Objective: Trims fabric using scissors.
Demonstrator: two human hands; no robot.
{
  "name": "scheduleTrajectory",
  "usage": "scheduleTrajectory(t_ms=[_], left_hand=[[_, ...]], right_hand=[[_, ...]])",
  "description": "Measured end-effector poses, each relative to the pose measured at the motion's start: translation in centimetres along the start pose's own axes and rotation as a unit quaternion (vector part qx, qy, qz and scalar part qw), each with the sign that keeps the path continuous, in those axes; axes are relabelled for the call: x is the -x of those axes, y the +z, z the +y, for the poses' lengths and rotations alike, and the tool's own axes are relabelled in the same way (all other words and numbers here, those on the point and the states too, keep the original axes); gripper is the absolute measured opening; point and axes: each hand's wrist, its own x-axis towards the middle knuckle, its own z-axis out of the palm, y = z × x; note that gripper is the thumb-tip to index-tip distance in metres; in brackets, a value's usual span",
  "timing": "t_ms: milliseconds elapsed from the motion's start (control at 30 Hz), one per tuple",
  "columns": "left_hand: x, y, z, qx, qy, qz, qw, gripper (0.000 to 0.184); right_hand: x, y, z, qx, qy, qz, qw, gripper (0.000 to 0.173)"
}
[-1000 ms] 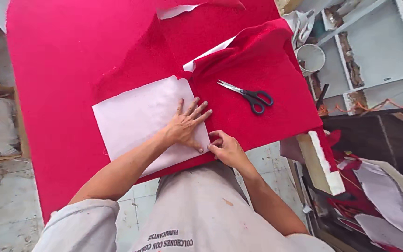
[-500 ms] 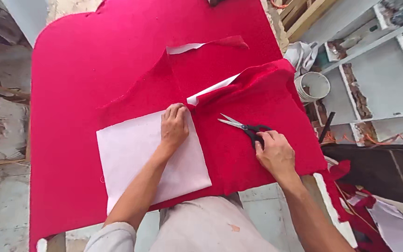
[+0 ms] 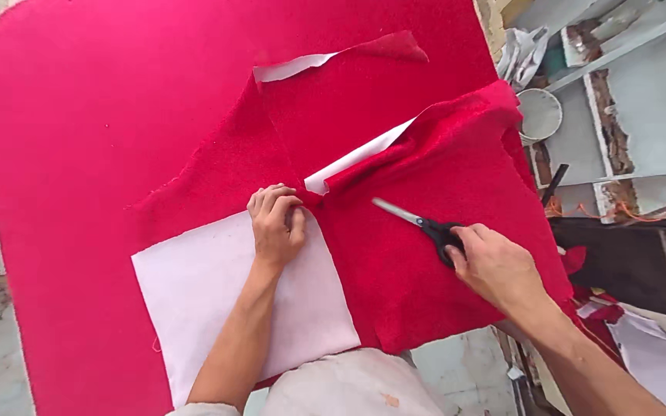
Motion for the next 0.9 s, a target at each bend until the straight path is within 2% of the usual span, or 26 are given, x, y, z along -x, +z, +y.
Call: scheduleTrajectory(t_ms=[33, 100, 133, 200, 233, 300, 367, 433, 667, 900], left_hand=[[0.0, 0.0, 0.0, 0.006, -0.002, 0.001, 1.0, 0.024], [0.0, -0.1, -0.1, 0.024, -0.007, 0.003, 1.0, 0.024], [0.0, -0.1, -0.2, 0.031, -0.01, 0.006, 0.999, 0.024], [0.0, -0.1, -0.1, 0.037, -0.016, 0.009, 0.999, 0.022], [-0.1, 0.0, 0.0, 0.036, -0.018, 0.009, 0.999, 0.021], [-0.1, 0.1, 0.1, 0.028, -0.02, 0.008, 0.999, 0.02], [-0.2, 0.3, 0.1, 0.018, -0.02, 0.008, 1.0, 0.018], [-0.2, 0.5, 0.1, 0.014, -0.023, 0.009, 1.0, 0.018], [-0.2, 0.6, 0.0, 0.024, -0.034, 0.014, 0.999, 0.018], [-0.2, 0.4, 0.6, -0.016, -0.079, 0.051, 0.995, 0.021]], right_hand=[[0.6, -0.1, -0.3, -0.019, 0.016, -0.013, 1.0, 0.033], [1.7, -0.9, -1.3, -0.144, 0.066, -0.054, 0.986, 0.034], [2.1, -1.5, -2.4, -0.243, 0.095, -0.094, 0.961, 0.032], [2.8, -1.8, -5.6, -0.455, 0.122, -0.17, 0.865, 0.031], [2.8, -1.7, -7.4, -0.514, 0.13, -0.209, 0.822, 0.032], [2.2, -1.1, -10.1, -0.551, 0.138, -0.298, 0.767, 0.037], [1.2, -0.3, -11.2, -0.558, 0.135, -0.359, 0.736, 0.044], [0.6, 0.3, -11.6, -0.563, 0.131, -0.383, 0.721, 0.048], [-0.3, 1.0, -13.0, -0.584, 0.117, -0.387, 0.704, 0.049], [-2.4, 1.3, -16.1, -0.591, 0.117, -0.341, 0.722, 0.037]])
